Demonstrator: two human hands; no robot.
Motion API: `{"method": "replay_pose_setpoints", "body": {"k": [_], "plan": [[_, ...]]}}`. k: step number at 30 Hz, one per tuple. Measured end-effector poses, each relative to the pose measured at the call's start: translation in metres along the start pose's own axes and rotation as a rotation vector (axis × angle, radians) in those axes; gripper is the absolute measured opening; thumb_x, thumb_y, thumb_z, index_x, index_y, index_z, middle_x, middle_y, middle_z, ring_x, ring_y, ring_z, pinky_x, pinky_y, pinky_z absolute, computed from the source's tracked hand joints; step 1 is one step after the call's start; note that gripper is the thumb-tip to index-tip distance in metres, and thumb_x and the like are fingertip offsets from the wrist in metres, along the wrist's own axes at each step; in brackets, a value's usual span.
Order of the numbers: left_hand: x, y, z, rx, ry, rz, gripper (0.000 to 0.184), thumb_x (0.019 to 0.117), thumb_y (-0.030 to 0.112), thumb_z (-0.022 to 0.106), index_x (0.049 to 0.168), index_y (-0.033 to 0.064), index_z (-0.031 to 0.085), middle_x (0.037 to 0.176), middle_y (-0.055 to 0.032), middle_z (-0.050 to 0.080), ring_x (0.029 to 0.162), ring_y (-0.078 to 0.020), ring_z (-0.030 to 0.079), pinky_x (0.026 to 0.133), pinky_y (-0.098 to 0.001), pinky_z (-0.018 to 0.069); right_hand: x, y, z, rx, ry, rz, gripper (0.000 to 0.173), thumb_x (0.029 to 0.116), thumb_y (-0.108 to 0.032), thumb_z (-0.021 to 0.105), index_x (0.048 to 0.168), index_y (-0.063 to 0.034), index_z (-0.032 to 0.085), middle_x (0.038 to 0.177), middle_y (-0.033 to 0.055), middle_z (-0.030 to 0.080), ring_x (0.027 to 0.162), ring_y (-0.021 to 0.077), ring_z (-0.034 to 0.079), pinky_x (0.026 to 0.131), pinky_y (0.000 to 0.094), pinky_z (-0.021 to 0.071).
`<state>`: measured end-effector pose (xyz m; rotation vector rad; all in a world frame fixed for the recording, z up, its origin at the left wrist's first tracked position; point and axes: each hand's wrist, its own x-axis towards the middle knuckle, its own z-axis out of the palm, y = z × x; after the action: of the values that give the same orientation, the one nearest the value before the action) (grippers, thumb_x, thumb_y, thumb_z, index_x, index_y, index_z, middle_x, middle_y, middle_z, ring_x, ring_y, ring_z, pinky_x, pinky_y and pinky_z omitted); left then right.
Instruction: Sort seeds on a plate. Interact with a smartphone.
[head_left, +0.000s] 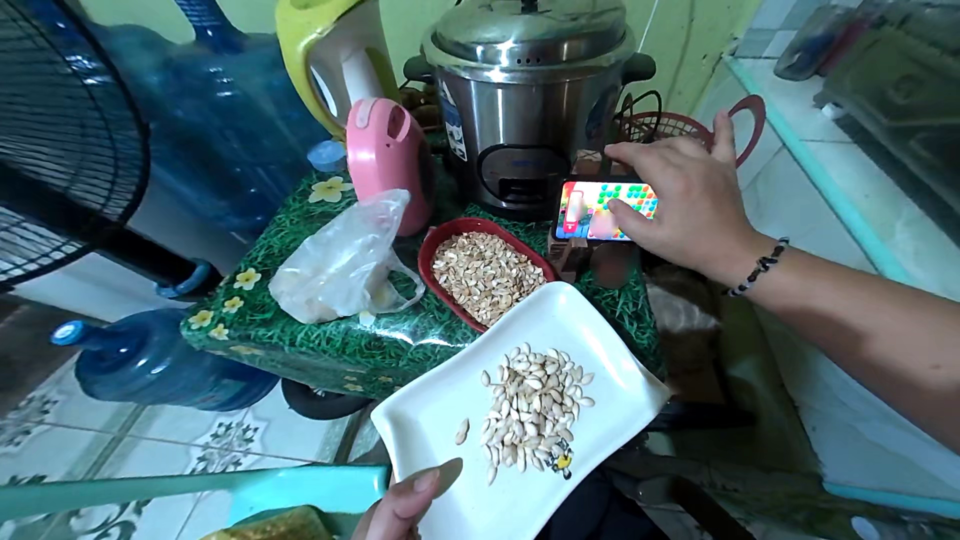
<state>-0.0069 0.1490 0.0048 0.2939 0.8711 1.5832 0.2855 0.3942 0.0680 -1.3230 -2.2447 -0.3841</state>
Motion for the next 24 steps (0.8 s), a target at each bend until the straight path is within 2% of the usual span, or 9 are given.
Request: {"method": "replay_pose_setpoints", "body": {"k": [3,8,16,20,24], "plan": [[0.0000,0.0004,0.0007,-0.002,0.000,-0.007,0.018,0.0852,0.008,0.058,0.098,0.0109,0.070,0.087,-0.0084,0.076,0.081,-0.0148,0.076,0.073,-0.0357,0.0637,0.0004,-0.0001,0.0012,0.000,0.017,0.000,0.052,0.0988,-0.041,0.052,0.142,-0.0141,0.059,0.124,0.0113,0.071,0.127,0.0378,0.060,0.113,0.0805,0.0091],[-0.0003,0.0002,0.0012,0.002,0.003,-0.002,0.017,0.0856,0.008,0.058,0.097,0.0109,0.070,0.087,-0.0084,0.076,0.081,-0.0149,0.076,0.073,-0.0358,0.0637,0.0005,-0.0017,0.0016,0.001,0.023,0.010,0.051,0.0986,-0.041,0.056,0.142,-0.0142,0.060,0.122,0.0112,0.071,0.126,0.0380,0.061,0.113,0.0805,0.0090],[-0.0002,0.0005,0.0007,-0.001,-0.005,-0.008,0.016,0.0855,0.009,0.059,0.095,0.0115,0.072,0.087,-0.0083,0.077,0.080,-0.0145,0.076,0.073,-0.0354,0.0637,-0.0013,-0.0016,-0.0027,-0.009,-0.049,0.003,0.075,0.0835,-0.047,0.073,0.149,-0.0160,0.053,0.127,0.0121,0.069,0.130,0.0404,0.057,0.111,0.0830,0.0061],[0.0000,-0.0008,0.0009,0.008,0.008,-0.002,0.016,0.0855,0.008,0.058,0.095,0.0112,0.071,0.086,-0.0081,0.076,0.080,-0.0140,0.076,0.072,-0.0350,0.0636,-0.0028,-0.0002,-0.0041,-0.017,-0.078,0.000,0.083,0.0829,-0.057,0.069,0.153,-0.0179,0.049,0.130,0.0120,0.067,0.132,0.0404,0.055,0.111,0.0829,0.0052],[0.0002,-0.0009,0.0018,0.016,0.004,0.001,0.016,0.0848,0.009,0.059,0.094,0.0118,0.072,0.086,-0.0084,0.077,0.080,-0.0146,0.076,0.072,-0.0353,0.0637,-0.0044,0.0015,-0.0039,-0.012,-0.083,-0.013,0.083,0.0836,-0.056,0.066,0.155,-0.0184,0.047,0.130,0.0118,0.067,0.132,0.0404,0.055,0.111,0.0834,0.0049]]}}
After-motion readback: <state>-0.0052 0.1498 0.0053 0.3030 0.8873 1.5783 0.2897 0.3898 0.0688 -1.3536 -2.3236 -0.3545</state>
